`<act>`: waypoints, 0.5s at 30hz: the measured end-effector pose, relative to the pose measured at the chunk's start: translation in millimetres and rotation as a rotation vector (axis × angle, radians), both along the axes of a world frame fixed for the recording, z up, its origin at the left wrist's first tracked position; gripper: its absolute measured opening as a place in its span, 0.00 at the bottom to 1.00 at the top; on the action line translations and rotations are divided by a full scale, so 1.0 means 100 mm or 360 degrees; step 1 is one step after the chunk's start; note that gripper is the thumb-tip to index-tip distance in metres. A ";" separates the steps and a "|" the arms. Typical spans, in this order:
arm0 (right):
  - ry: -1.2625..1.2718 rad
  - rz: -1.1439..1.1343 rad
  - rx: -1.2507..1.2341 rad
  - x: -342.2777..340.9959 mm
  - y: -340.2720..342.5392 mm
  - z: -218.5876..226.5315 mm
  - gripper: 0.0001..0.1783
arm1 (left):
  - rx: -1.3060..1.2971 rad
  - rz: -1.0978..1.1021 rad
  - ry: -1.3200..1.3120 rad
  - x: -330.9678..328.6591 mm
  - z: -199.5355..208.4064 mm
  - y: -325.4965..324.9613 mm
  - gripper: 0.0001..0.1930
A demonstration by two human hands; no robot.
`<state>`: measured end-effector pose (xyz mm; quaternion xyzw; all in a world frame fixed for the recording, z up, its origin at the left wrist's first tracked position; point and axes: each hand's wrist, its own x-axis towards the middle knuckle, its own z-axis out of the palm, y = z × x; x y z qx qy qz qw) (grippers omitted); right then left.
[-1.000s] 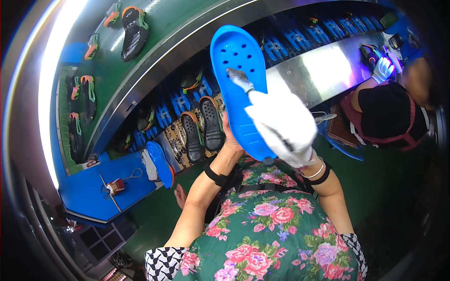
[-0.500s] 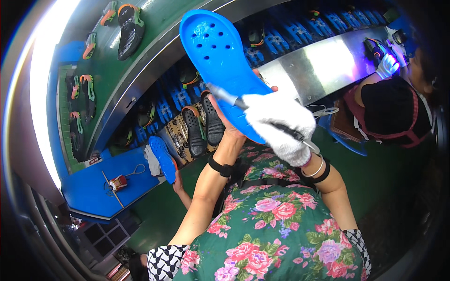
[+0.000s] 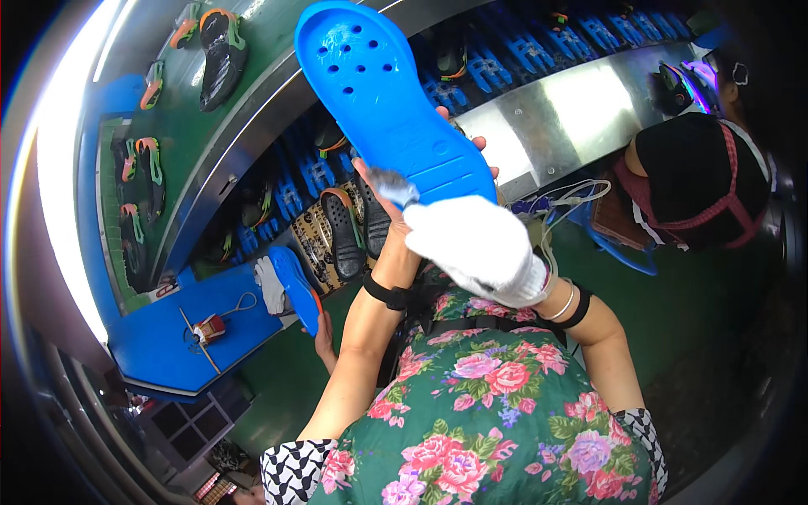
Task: Applying a liquid substance, likely adhesive or primer, to shoe soles using a brush at a factory conveyor line.
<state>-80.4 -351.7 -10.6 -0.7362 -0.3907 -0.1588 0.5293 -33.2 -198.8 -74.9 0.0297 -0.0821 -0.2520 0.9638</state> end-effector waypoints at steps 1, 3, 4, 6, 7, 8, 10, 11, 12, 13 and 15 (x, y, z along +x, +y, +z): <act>0.0085 0.0049 0.0072 -0.02 -0.03 0.04 0.18 | -0.0020 0.0019 -0.0019 -0.02 0.00 -0.01 0.65; 0.0240 0.0065 0.0181 -0.02 -0.09 0.04 0.16 | -0.0038 0.0042 -0.0033 -0.03 -0.01 0.01 0.64; 0.0308 0.0030 0.0216 0.00 -0.13 0.02 0.16 | -0.0021 0.0047 -0.0030 -0.01 -0.01 0.03 0.64; 0.0248 -0.0150 0.0186 0.00 -0.11 -0.05 0.17 | 0.0004 0.0046 -0.0016 0.02 0.00 0.02 0.63; 0.0142 -0.0113 0.0090 -0.02 -0.09 -0.06 0.17 | -0.0088 0.0030 -0.0076 0.03 0.01 -0.02 0.64; 0.0033 -0.0076 -0.0004 -0.01 -0.05 -0.04 0.16 | -0.0088 0.0025 -0.0074 0.03 0.05 -0.05 0.64; -0.0001 -0.0069 0.0005 -0.01 -0.06 0.04 0.14 | -0.0134 0.0140 0.0053 0.02 0.11 -0.09 0.65; 0.0186 0.0064 0.0168 0.00 -0.09 0.07 0.14 | -0.0156 0.0146 0.0057 0.03 0.07 -0.06 0.66; 0.0374 0.0198 0.0329 0.00 -0.13 0.07 0.13 | -0.0151 0.0151 0.0059 0.04 0.03 -0.02 0.66; 0.0380 0.0072 0.0245 -0.01 -0.16 0.01 0.13 | -0.0082 0.0141 0.0021 0.05 0.01 0.02 0.66; 0.0155 -0.0086 0.0171 0.04 -0.20 -0.01 0.16 | -0.0024 0.0113 -0.0005 0.08 0.01 0.03 0.67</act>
